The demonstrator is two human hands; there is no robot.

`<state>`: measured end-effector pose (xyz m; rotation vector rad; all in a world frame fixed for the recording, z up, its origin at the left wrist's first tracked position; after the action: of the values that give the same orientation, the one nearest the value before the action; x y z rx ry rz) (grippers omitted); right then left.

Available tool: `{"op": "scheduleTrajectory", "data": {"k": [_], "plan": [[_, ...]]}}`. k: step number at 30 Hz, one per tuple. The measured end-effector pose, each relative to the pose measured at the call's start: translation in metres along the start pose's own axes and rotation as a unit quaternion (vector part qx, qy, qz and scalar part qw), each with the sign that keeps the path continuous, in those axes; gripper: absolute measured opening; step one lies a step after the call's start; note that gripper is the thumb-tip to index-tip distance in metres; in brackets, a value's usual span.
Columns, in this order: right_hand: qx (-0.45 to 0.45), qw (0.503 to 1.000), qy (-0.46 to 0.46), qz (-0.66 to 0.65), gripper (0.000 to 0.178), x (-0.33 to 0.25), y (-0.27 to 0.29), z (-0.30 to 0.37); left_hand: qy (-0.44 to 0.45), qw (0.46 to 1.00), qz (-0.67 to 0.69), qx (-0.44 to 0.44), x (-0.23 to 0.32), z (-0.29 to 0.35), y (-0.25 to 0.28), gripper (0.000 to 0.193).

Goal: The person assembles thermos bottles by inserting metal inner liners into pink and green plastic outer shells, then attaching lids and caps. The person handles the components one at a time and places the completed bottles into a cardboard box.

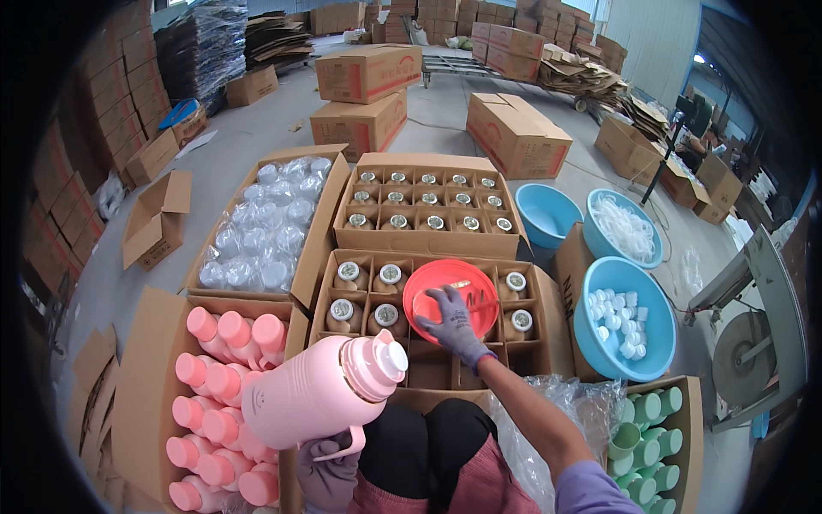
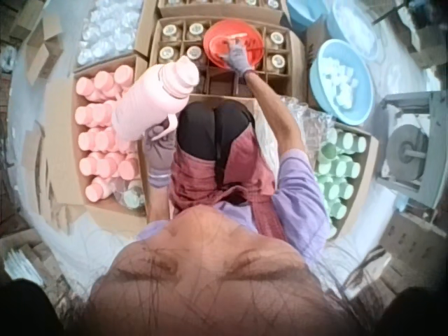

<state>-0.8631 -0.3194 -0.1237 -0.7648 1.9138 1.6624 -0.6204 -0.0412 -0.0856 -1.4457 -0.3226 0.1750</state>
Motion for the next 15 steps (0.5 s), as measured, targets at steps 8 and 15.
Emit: {"op": "scheduleTrajectory", "data": {"k": [8, 15], "plan": [[-0.008, 0.974, 0.161, 0.158, 0.057, -0.02, 0.038, 0.018, -0.001, 1.0, -0.004, 0.017, -0.002, -0.003, -0.025, 0.032], [-0.021, 0.896, 0.428, -0.112, 0.07, -0.155, 0.173, 0.14, 0.049, 0.998, -0.039, 0.009, -0.026, 0.021, -0.045, 0.02]]}}
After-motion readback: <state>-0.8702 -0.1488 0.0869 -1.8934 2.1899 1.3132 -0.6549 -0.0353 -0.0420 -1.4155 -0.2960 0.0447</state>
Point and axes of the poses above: each hand's wrist, its own z-axis away from the middle knuckle, its own y-axis out of the back of the hand, x = y × z, the point moved 4 cm from there along -z, towards the middle knuckle, and after that the axes turned 15 degrees about -y, right-handed, at the moved point
